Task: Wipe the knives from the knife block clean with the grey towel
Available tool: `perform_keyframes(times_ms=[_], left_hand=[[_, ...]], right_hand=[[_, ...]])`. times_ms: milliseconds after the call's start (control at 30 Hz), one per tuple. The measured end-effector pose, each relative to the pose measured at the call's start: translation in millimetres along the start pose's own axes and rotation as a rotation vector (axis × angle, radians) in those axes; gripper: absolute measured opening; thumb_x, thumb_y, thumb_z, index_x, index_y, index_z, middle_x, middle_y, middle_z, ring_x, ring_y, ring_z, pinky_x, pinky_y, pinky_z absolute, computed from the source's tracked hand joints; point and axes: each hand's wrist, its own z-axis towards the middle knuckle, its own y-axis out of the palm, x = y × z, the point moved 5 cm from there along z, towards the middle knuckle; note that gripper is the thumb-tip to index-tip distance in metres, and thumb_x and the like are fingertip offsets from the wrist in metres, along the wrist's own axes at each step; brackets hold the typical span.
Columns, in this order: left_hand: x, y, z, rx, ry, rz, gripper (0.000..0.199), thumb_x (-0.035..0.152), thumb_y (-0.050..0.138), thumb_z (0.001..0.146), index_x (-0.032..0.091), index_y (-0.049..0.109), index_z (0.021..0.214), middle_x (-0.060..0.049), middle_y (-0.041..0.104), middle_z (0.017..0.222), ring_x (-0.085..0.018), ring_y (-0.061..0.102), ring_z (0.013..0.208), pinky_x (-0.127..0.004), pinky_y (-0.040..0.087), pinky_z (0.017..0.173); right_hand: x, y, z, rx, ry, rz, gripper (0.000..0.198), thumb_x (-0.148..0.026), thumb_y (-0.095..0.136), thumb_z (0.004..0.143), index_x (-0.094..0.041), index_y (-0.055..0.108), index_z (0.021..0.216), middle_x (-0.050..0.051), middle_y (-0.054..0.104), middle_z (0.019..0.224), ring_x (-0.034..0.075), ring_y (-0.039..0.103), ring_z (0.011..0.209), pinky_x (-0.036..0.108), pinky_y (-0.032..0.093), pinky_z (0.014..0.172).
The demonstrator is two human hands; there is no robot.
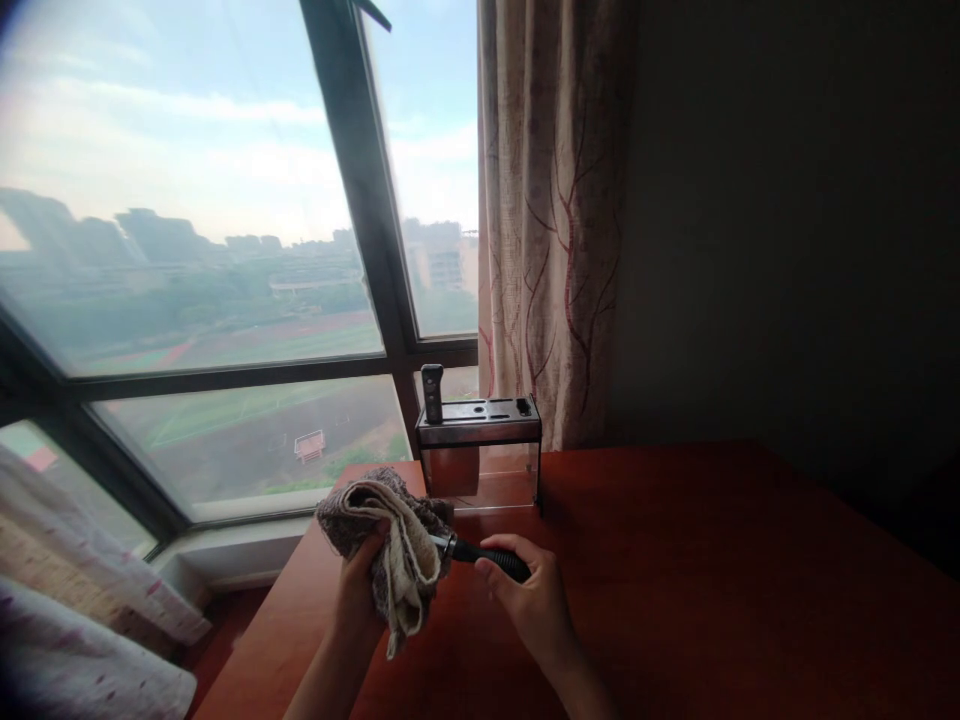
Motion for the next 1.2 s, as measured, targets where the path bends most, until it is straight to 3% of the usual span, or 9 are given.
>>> perform_keyframes(times_ms=[167, 333, 567, 733, 867, 1000, 1200], left_hand=[[0.7, -3.3, 4.1, 0.011, -0.001, -0.024, 0.035, 0.027, 0.081, 0.058, 0.015, 0.065, 0.087, -0.001, 0.074, 0.076, -0.017, 0.068, 0.058, -0.028, 0.057, 0.06], [-10.8, 4.0, -6.4, -0.014, -0.005, 0.036, 0.036, 0.029, 0.081, 0.059, 0.016, 0.066, 0.088, -0.002, 0.074, 0.078, -0.019, 0.069, 0.063, -0.028, 0.056, 0.06], [-37.5, 11.7, -20.8, -0.045, -0.057, 0.186, 0.043, 0.027, 0.086, 0.052, 0.013, 0.068, 0.088, -0.007, 0.075, 0.083, -0.023, 0.07, 0.075, -0.03, 0.056, 0.068], [-36.2, 9.3, -17.2, -0.074, -0.017, 0.245, 0.044, 0.026, 0.087, 0.05, 0.012, 0.069, 0.088, -0.008, 0.074, 0.084, -0.025, 0.069, 0.076, -0.032, 0.055, 0.07], [-33.8, 10.8, -17.8, -0.075, -0.008, 0.249, 0.044, 0.025, 0.086, 0.05, 0.012, 0.068, 0.089, -0.008, 0.074, 0.085, -0.024, 0.069, 0.076, -0.033, 0.056, 0.07], [-32.7, 12.1, -18.4, -0.045, -0.004, 0.214, 0.044, 0.027, 0.085, 0.053, 0.013, 0.068, 0.091, -0.008, 0.074, 0.083, -0.024, 0.07, 0.073, -0.031, 0.056, 0.067], [-29.1, 6.9, -12.0, -0.005, -0.016, 0.142, 0.041, 0.029, 0.083, 0.057, 0.013, 0.068, 0.092, -0.006, 0.074, 0.079, -0.022, 0.07, 0.07, -0.028, 0.056, 0.062]], right_hand=[[-12.1, -6.9, 0.8, 0.065, -0.211, -0.104, 0.02, -0.037, 0.068, 0.077, -0.02, 0.07, 0.088, 0.007, 0.071, 0.087, 0.022, 0.066, 0.081, 0.028, 0.053, 0.071], [-17.4, -2.7, -1.6, 0.047, -0.331, -0.129, 0.01, -0.03, 0.064, 0.08, -0.021, 0.067, 0.085, 0.005, 0.068, 0.081, 0.02, 0.065, 0.077, 0.028, 0.051, 0.07], [0.6, 3.6, -3.1, 0.067, -0.166, -0.092, 0.023, -0.039, 0.065, 0.079, -0.02, 0.072, 0.087, 0.008, 0.073, 0.086, 0.025, 0.068, 0.081, 0.032, 0.054, 0.075], [14.2, 5.2, 0.5, 0.051, 0.02, 0.049, 0.033, -0.046, 0.064, 0.078, -0.016, 0.073, 0.088, 0.01, 0.074, 0.087, 0.026, 0.069, 0.08, 0.033, 0.055, 0.073], [15.0, 6.2, 2.3, 0.026, 0.047, 0.082, 0.036, -0.048, 0.063, 0.078, -0.015, 0.073, 0.088, 0.011, 0.074, 0.086, 0.027, 0.069, 0.079, 0.033, 0.055, 0.071], [7.0, 6.3, 1.2, -0.011, -0.045, -0.023, 0.029, -0.043, 0.063, 0.079, -0.018, 0.073, 0.09, 0.01, 0.074, 0.09, 0.027, 0.068, 0.085, 0.035, 0.054, 0.077], [-12.8, 11.2, -3.3, -0.063, -0.322, -0.157, 0.023, -0.029, 0.06, 0.083, -0.022, 0.068, 0.103, 0.009, 0.07, 0.101, 0.024, 0.066, 0.093, 0.034, 0.052, 0.084]])
